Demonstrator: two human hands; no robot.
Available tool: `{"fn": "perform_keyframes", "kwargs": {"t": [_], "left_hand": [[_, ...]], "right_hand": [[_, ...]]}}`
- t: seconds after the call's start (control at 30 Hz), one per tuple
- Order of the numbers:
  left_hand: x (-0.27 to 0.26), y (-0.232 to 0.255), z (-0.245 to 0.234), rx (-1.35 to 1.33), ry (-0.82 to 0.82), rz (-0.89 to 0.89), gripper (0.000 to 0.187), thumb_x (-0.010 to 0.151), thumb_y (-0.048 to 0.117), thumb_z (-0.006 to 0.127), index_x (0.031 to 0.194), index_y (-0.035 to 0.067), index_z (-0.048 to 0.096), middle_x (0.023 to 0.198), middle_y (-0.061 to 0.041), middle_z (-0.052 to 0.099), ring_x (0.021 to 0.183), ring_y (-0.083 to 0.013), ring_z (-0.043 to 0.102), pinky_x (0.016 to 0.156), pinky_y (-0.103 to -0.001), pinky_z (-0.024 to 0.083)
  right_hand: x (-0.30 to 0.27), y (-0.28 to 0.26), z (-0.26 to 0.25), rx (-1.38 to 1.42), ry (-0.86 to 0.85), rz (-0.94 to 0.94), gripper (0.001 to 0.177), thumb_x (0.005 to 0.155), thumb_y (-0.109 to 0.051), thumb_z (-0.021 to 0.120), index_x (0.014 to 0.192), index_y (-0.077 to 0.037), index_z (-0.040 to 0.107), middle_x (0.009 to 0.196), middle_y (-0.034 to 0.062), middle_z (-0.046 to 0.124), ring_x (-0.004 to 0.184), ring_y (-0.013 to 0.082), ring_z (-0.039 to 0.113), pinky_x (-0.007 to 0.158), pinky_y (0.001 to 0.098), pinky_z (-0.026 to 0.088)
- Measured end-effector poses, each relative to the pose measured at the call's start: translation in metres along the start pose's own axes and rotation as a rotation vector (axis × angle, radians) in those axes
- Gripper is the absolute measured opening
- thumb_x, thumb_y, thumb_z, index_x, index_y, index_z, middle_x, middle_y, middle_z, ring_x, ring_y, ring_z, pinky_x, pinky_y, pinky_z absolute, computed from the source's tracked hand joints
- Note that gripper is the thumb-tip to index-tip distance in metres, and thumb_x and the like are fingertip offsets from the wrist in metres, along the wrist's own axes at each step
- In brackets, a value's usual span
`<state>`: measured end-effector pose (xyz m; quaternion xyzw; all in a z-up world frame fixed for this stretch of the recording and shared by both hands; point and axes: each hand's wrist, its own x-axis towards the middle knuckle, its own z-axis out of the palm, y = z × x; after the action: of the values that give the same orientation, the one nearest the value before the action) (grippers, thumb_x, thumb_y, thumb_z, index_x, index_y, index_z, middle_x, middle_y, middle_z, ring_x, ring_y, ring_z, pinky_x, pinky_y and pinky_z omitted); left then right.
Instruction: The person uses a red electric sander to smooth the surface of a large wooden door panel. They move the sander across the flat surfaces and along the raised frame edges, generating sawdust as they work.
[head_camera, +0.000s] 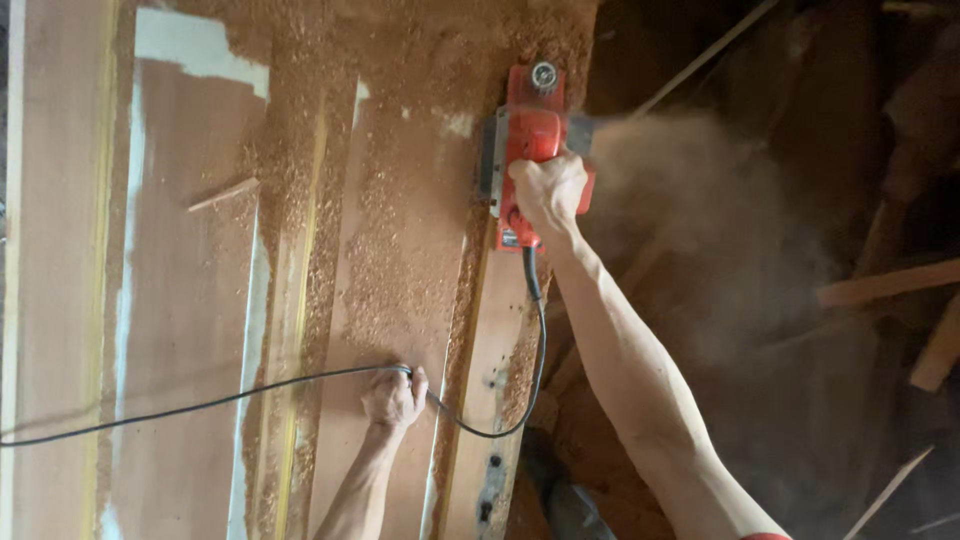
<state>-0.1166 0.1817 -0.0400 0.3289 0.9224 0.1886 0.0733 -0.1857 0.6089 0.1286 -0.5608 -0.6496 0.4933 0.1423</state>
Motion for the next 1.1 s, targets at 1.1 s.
{"fn": "perform_keyframes", "kwargs": {"t": [1.1], "left_hand": [[0.192, 0.048, -0.012, -0.041, 0.15, 0.117, 0.027, 0.09, 0.026, 0.072, 0.071, 0.011, 0.059, 0.07, -0.008, 0.068, 0.056, -0.0271, 0.064, 0.056, -0.04, 0.052]], "right_hand": [[0.14, -0.067, 0.025, 0.225, -0.014, 0.063, 0.007, 0.073, 0.001, 0.071, 0.071, 0.006, 0.066, 0.06, 0.0096, 0.067, 0.047, 0.0179, 0.067, 0.04, 0.0333, 0.055]]}}
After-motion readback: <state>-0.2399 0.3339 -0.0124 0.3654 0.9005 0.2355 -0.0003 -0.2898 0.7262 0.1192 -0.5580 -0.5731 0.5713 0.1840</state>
